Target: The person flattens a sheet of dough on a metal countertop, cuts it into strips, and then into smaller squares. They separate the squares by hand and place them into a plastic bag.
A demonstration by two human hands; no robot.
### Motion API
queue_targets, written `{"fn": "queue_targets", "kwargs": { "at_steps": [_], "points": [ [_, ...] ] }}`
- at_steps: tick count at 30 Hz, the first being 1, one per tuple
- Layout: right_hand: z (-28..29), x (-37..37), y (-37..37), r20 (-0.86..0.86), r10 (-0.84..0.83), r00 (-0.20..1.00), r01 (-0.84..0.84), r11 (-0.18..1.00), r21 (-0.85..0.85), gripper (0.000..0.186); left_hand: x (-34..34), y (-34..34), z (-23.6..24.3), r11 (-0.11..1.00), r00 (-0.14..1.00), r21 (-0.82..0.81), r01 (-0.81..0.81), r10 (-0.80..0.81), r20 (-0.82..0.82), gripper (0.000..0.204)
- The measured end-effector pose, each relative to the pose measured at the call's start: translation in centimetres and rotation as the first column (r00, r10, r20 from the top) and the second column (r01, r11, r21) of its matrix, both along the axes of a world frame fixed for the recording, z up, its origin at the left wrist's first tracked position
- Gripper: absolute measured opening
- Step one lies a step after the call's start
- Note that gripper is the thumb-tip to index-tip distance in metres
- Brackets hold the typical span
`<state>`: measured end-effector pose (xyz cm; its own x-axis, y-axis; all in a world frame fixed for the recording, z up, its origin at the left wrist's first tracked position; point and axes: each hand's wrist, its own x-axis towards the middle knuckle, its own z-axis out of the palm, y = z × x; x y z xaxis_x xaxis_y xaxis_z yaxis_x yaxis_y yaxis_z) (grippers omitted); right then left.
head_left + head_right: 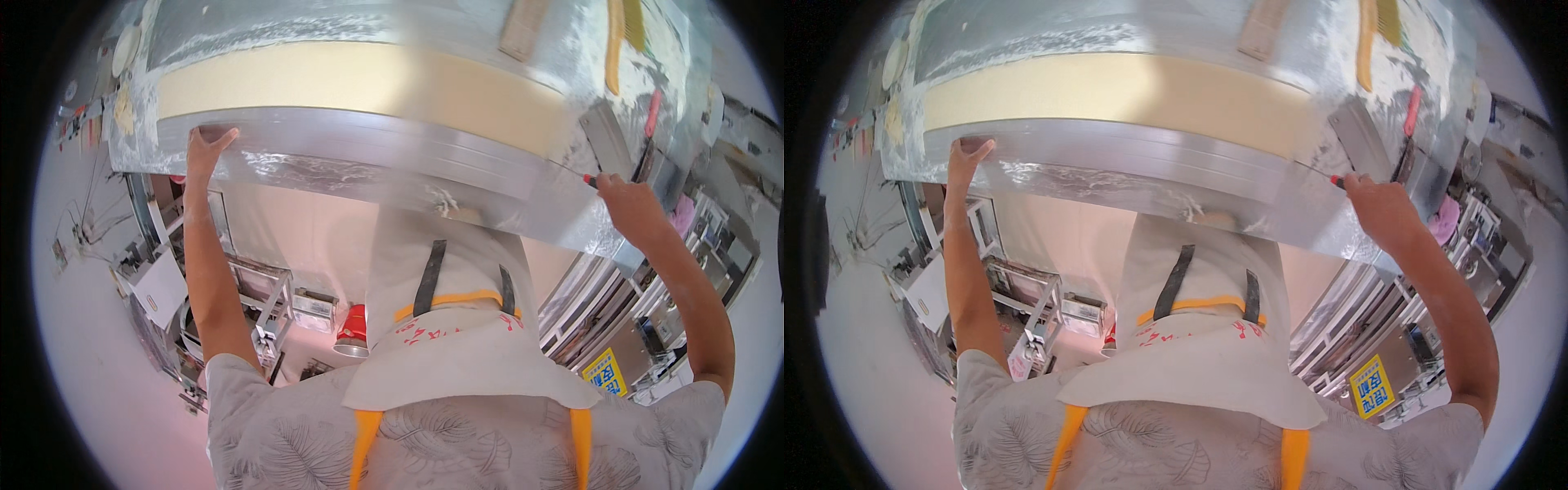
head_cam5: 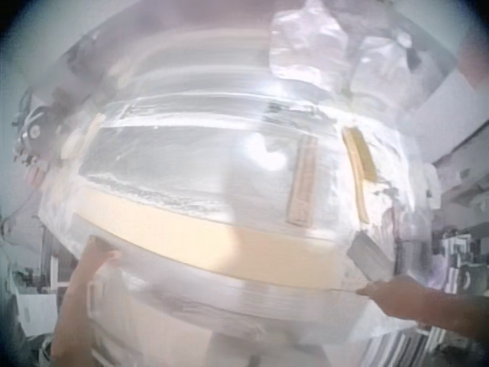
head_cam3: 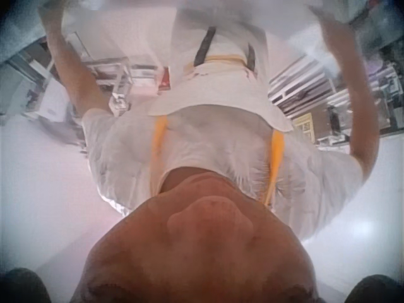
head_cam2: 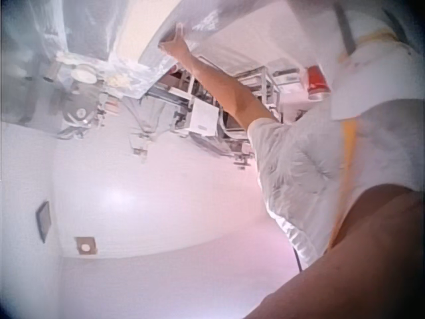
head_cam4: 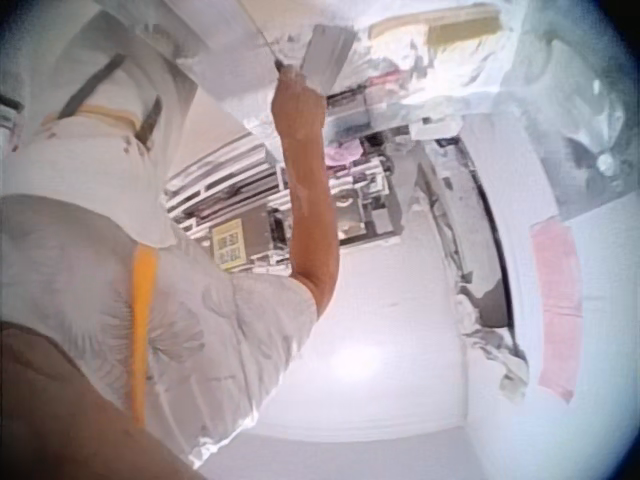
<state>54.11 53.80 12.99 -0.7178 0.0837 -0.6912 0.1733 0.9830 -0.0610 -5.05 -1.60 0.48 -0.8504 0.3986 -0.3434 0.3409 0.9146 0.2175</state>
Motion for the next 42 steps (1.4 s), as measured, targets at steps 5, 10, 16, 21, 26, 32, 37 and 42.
{"fn": "queue_targets", "kwargs": {
  "at_steps": [5,10,16,21,26,32,37,42],
  "points": [
    [0.7,6.0,1.8,-0.208,-0.431,0.878,0.453,0.888,0.076,0.029,7.6,4.3,3.1,0.931,0.955,0.210,0.298,-0.289,-0.072,0.085],
    [-8.8,8.6,1.8,-0.558,-0.427,0.712,0.572,0.813,0.108,0.038,11.4,7.7,5.4,0.825,0.834,0.127,0.551,-0.548,-0.060,0.103],
    [-11.9,6.5,-3.7,-0.861,-0.240,0.448,0.750,0.625,0.216,0.024,9.6,7.3,5.8,0.734,0.730,-0.104,0.671,-0.678,-0.079,0.102],
    [-12.1,-0.3,-17.3,-0.484,-0.851,-0.203,0.744,0.187,-0.641,0.018,8.8,8.2,5.8,0.678,0.668,-0.077,0.731,-0.734,-0.118,0.097],
    [-13.3,-1.5,-21.5,-0.329,-0.833,-0.445,0.658,-0.055,-0.751,0.021,7.8,6.3,5.5,0.647,0.629,-0.056,0.761,-0.755,-0.183,0.090],
    [-8.7,-4.8,-16.6,-0.292,-0.857,-0.424,0.607,-0.030,-0.794,0.022,3.2,7.8,8.5,0.584,0.553,-0.049,0.810,-0.790,-0.267,0.086],
    [-13.1,-5.6,-11.1,-0.312,-0.882,-0.353,0.588,0.050,-0.808,0.023,-0.4,12.8,7.4,0.560,0.570,0.113,0.821,-0.814,-0.114,0.085],
    [-14.0,-4.9,-11.2,-0.256,-0.901,-0.351,0.543,0.027,-0.839,0.026,-1.0,13.3,4.7,0.515,0.530,0.140,0.846,-0.839,-0.119,0.088]
  ]
}}
